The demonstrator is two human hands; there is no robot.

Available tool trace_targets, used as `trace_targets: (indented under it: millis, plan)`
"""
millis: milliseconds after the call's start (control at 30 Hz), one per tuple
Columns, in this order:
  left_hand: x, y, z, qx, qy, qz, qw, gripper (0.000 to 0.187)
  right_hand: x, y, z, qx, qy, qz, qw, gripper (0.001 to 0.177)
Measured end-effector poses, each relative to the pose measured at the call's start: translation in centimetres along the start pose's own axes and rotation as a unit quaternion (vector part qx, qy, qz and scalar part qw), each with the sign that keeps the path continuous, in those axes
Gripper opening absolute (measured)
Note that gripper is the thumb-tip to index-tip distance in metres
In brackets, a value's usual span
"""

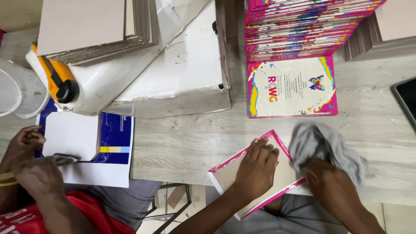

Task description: The person aligns a pink cover sheet onto a beige notebook block and presses the edges to secure them. They then flip the notebook over and smooth the cover with their hands. This process is repeated for multiple notebooks, which are stacked on the table.

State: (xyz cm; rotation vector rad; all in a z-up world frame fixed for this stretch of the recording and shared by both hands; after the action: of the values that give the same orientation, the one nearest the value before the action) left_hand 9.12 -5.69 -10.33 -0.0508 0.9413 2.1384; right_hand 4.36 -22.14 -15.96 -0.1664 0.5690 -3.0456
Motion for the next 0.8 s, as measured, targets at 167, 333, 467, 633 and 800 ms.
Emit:
trace_targets:
  millis: [167,333,467,633,800]
  plan:
    - [0.5,0.5,-0.6,-0.038,-0.031,-0.031,0.998,0.042,-3.9,0.7,-1.1,0.033,-0.136,-0.090,0.986,0.020]
    - [0.5,0.5,0.2,-0.013,0.002,-0.034,0.999,0.034,-12.3,-4.0,-0.7,0.025,-0.010,0.017,0.999,0.015]
    - [0.4,1.1,0.7,-0.015,0.016,-0.042,0.999,0.023,-9.7,-4.2,-0.6,0.064,-0.011,0.026,0.998,0.021]
    - [0.3,1.0,0.7,-0.048,0.008,-0.029,0.998,0.034,1.0,0.3,-1.6,0.086,-0.070,-0.010,0.994,0.014]
    - [0.3,1.0,0.7,-0.032,0.002,-0.032,0.999,0.036,-1.8,1.0,-2.5,0.045,-0.142,-0.064,0.987,0.016]
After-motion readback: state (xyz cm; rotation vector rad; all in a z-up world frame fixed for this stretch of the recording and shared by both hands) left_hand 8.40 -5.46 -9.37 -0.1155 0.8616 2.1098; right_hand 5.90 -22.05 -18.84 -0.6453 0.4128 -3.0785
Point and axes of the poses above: each hand's wrist, its own x-axis away from the middle knuckle, its own z-axis out of the back of the hand, y = z × x, the point moved 10 cm from there along -x, towards the middle knuckle, and after that the axes turned 8 degrees about x, right-handed, at the moved point
